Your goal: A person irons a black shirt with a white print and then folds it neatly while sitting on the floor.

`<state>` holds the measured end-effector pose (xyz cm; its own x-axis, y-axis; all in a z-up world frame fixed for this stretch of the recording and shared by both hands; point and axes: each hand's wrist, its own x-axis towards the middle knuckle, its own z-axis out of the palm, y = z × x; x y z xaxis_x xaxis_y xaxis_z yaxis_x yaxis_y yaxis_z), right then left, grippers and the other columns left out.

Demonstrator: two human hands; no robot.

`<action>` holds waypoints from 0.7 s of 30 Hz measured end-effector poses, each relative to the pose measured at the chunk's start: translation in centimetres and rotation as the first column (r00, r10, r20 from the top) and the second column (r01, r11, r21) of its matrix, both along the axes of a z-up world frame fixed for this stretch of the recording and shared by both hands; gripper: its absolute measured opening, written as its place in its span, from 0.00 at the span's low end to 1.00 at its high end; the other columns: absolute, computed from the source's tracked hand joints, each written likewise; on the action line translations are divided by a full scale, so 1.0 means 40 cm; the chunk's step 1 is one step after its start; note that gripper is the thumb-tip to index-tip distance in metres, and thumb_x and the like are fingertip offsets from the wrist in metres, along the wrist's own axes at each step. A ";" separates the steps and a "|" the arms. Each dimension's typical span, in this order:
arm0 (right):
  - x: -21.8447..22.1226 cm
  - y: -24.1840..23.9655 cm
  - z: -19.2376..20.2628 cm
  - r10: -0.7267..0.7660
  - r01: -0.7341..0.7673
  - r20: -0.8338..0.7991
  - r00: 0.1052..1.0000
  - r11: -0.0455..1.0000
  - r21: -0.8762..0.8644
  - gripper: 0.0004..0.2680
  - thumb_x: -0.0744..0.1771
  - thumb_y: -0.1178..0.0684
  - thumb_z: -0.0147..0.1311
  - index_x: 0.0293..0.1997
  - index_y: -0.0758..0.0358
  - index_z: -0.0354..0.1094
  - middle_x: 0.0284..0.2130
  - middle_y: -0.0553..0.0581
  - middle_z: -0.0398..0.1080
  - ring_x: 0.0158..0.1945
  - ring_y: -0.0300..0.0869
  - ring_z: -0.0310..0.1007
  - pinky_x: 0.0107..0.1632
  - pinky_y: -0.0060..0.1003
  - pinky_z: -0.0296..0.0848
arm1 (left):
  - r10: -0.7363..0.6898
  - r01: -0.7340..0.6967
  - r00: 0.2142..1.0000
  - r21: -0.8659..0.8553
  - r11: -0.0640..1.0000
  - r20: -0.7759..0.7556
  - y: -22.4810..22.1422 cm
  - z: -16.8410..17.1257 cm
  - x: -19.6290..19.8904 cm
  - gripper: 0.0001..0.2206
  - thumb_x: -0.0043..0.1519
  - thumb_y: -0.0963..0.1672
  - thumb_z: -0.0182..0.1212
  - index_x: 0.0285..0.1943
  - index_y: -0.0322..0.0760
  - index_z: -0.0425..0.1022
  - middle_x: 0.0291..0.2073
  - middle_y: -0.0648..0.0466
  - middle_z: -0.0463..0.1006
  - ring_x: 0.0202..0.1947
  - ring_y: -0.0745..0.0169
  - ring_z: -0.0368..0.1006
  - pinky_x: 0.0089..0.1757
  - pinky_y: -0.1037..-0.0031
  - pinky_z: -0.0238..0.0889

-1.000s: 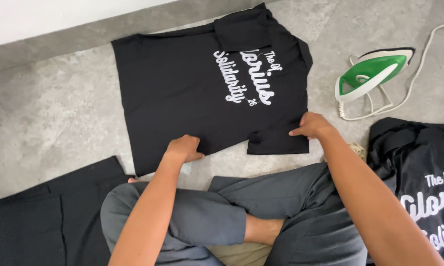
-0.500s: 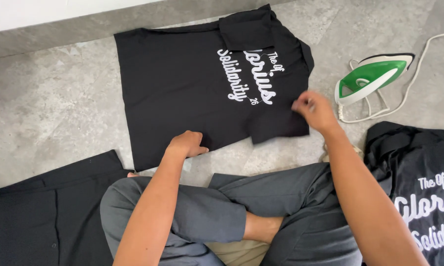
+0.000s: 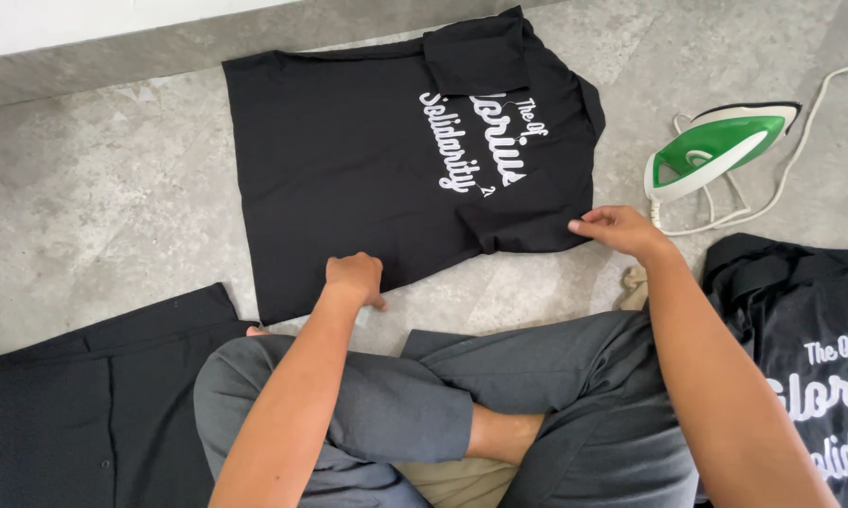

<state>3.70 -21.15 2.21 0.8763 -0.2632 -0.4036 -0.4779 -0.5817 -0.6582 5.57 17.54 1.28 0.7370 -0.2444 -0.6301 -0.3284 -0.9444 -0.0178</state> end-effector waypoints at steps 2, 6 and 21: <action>-0.003 -0.013 -0.020 0.048 -0.049 0.024 0.999 0.998 0.045 0.14 0.53 0.48 0.61 0.32 0.63 0.68 0.22 0.54 0.63 0.27 0.39 0.62 0.31 0.31 0.60 | -0.019 0.019 0.999 0.006 1.000 0.039 0.003 -0.044 0.008 0.12 0.43 0.47 0.61 0.32 0.39 0.73 0.28 0.49 0.74 0.32 0.51 0.70 0.39 0.60 0.59; 0.015 -0.038 -0.067 0.269 -0.267 0.182 0.946 0.963 -0.036 0.11 0.49 0.54 0.63 0.27 0.62 0.68 0.27 0.54 0.62 0.26 0.40 0.54 0.32 0.32 0.55 | 0.050 -0.043 0.997 -0.104 0.994 0.060 0.008 0.002 0.001 0.07 0.49 0.41 0.53 0.34 0.35 0.73 0.30 0.44 0.74 0.33 0.47 0.70 0.37 0.58 0.61; 0.041 -0.003 -0.032 0.137 -0.219 0.319 0.938 0.946 0.237 0.07 0.64 0.52 0.46 0.43 0.55 0.53 0.17 0.51 0.63 0.19 0.32 0.58 0.21 0.24 0.59 | 0.255 -0.225 0.967 -0.430 0.874 0.012 0.079 0.188 0.011 0.08 0.53 0.43 0.51 0.35 0.33 0.66 0.33 0.38 0.72 0.39 0.42 0.68 0.37 0.61 0.63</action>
